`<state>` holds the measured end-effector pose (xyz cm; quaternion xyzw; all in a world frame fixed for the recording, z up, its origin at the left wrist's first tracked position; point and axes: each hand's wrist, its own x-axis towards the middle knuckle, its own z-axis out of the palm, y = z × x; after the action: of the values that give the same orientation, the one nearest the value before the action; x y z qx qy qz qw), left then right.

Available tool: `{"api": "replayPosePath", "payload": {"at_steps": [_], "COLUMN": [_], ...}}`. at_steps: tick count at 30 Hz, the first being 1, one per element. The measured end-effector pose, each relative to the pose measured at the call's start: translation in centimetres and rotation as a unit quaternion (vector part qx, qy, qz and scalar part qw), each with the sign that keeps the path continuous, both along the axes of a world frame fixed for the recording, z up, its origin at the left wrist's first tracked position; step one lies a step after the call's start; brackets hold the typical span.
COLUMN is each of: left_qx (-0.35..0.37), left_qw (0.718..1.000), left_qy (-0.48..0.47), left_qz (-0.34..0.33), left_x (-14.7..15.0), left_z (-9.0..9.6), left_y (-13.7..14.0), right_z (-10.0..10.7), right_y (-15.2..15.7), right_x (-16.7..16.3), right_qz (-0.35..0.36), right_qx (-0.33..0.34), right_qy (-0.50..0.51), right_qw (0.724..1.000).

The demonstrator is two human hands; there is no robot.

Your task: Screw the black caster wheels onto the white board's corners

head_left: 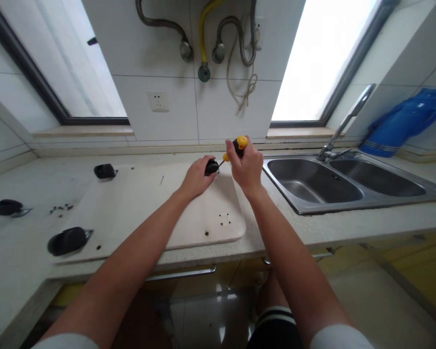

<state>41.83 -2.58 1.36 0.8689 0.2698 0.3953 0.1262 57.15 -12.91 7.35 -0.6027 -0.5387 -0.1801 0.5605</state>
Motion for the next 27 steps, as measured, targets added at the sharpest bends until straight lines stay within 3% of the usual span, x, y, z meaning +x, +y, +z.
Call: {"api": "replayPosePath", "payload": {"at_steps": [4,8,12,15,17,20,24,27], "left_qx": [-0.01,0.012,-0.004,-0.05,-0.123,-0.175,-0.225,-0.241], "left_qw": [1.0,0.999,0.986,0.939,0.885,0.843,0.816,0.808], "left_qy": [-0.011,0.0,0.022,0.052,0.1,0.12,0.136,0.139], "left_qz": [0.019,0.044,0.168,0.337,0.438,0.495,0.515,0.519], "left_x": [-0.8,-5.8,-17.0,-27.5,-33.6,-39.5,-41.8,-41.9], "left_z": [0.3,3.4,8.1,9.6,8.9,6.0,1.8,-0.1], "left_y": [-1.4,-2.1,-0.4,1.4,1.9,1.7,1.2,1.6], "right_z": [2.2,3.5,4.0,4.0,4.1,4.3,4.4,4.5], "right_y": [0.3,1.2,2.1,2.5,2.8,3.2,3.7,3.9], "right_x": [-0.8,-0.9,-0.9,-1.0,-1.0,-1.2,-1.4,-1.7], "right_qz": [-0.028,-0.041,-0.036,-0.035,-0.034,-0.036,-0.04,-0.039], "right_qx": [-0.071,-0.095,-0.094,-0.088,-0.082,-0.075,-0.076,-0.078], "right_qy": [-0.032,-0.023,-0.015,-0.018,-0.016,-0.013,-0.017,-0.023], "right_qw": [0.997,0.994,0.995,0.995,0.996,0.996,0.996,0.996]}}
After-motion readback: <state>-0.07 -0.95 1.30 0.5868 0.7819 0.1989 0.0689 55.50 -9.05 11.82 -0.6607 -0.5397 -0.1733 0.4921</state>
